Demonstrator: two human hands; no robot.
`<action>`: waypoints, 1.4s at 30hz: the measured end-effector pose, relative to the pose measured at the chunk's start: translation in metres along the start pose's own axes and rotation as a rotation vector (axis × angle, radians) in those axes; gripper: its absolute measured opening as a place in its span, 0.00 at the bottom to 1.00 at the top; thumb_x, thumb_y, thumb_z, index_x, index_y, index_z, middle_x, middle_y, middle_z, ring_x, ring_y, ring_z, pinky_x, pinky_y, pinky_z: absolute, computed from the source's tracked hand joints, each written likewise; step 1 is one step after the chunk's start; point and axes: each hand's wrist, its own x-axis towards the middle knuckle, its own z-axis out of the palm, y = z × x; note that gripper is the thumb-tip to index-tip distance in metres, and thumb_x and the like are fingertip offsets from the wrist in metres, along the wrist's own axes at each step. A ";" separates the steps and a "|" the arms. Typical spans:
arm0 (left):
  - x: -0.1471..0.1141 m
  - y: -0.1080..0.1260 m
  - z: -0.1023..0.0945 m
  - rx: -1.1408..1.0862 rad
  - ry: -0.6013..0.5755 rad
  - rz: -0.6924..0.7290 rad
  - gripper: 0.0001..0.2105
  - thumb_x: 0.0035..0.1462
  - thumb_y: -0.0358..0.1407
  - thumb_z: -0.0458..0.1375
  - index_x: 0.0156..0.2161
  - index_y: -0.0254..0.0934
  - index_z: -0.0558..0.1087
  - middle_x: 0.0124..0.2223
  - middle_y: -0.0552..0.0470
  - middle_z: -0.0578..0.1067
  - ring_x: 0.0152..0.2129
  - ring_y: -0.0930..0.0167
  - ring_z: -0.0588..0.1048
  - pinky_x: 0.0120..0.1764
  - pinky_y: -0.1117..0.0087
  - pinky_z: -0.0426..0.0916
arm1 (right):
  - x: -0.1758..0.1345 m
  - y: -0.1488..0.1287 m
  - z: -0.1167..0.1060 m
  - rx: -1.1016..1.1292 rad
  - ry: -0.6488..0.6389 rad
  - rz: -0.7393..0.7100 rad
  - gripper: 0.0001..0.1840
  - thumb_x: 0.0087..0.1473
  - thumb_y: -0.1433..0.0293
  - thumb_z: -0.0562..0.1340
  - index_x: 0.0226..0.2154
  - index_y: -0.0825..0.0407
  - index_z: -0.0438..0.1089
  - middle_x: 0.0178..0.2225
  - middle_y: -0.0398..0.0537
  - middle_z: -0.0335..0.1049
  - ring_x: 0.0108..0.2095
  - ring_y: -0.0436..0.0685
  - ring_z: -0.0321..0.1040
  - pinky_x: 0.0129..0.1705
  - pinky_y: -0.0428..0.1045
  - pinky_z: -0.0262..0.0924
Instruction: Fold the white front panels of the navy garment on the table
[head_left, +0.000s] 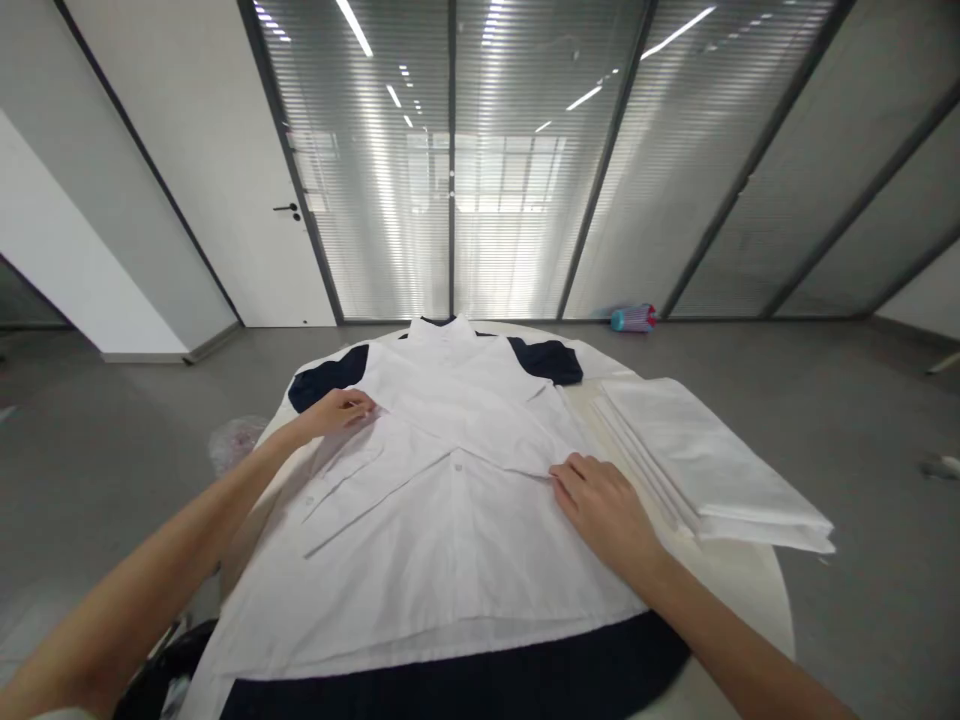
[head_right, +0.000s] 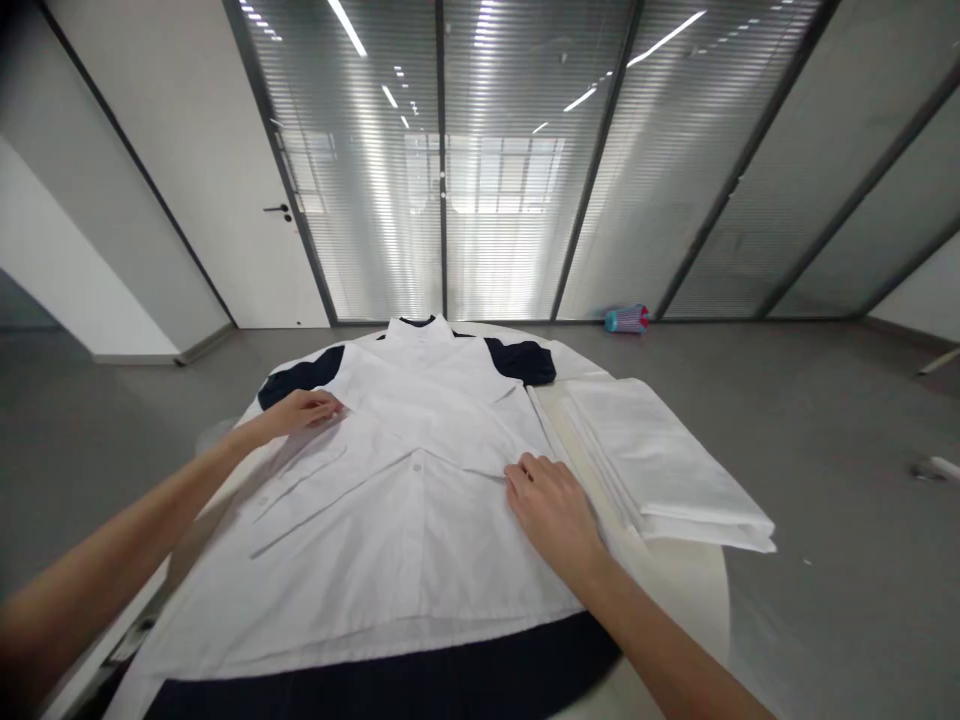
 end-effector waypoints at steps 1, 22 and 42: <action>-0.002 0.003 -0.001 -0.111 0.022 -0.086 0.17 0.46 0.48 0.66 0.32 0.35 0.76 0.33 0.45 0.79 0.33 0.62 0.78 0.31 0.70 0.72 | 0.000 -0.001 0.000 0.010 0.018 0.003 0.10 0.62 0.76 0.56 0.35 0.53 0.73 0.33 0.49 0.69 0.35 0.58 0.67 0.39 0.53 0.54; 0.014 -0.012 -0.011 -0.478 0.318 -0.345 0.13 0.48 0.29 0.66 0.41 0.30 0.76 0.25 0.48 0.77 0.21 0.68 0.77 0.27 0.69 0.74 | -0.004 0.003 0.002 0.141 0.004 0.084 0.10 0.62 0.64 0.60 0.33 0.51 0.76 0.38 0.51 0.72 0.42 0.61 0.68 0.46 0.56 0.60; 0.112 -0.022 0.021 0.707 0.041 0.139 0.33 0.62 0.51 0.51 0.65 0.29 0.61 0.69 0.28 0.53 0.68 0.53 0.49 0.64 0.45 0.43 | -0.015 0.000 0.027 0.140 -0.090 0.134 0.26 0.66 0.60 0.53 0.63 0.47 0.63 0.66 0.55 0.57 0.65 0.68 0.54 0.61 0.63 0.57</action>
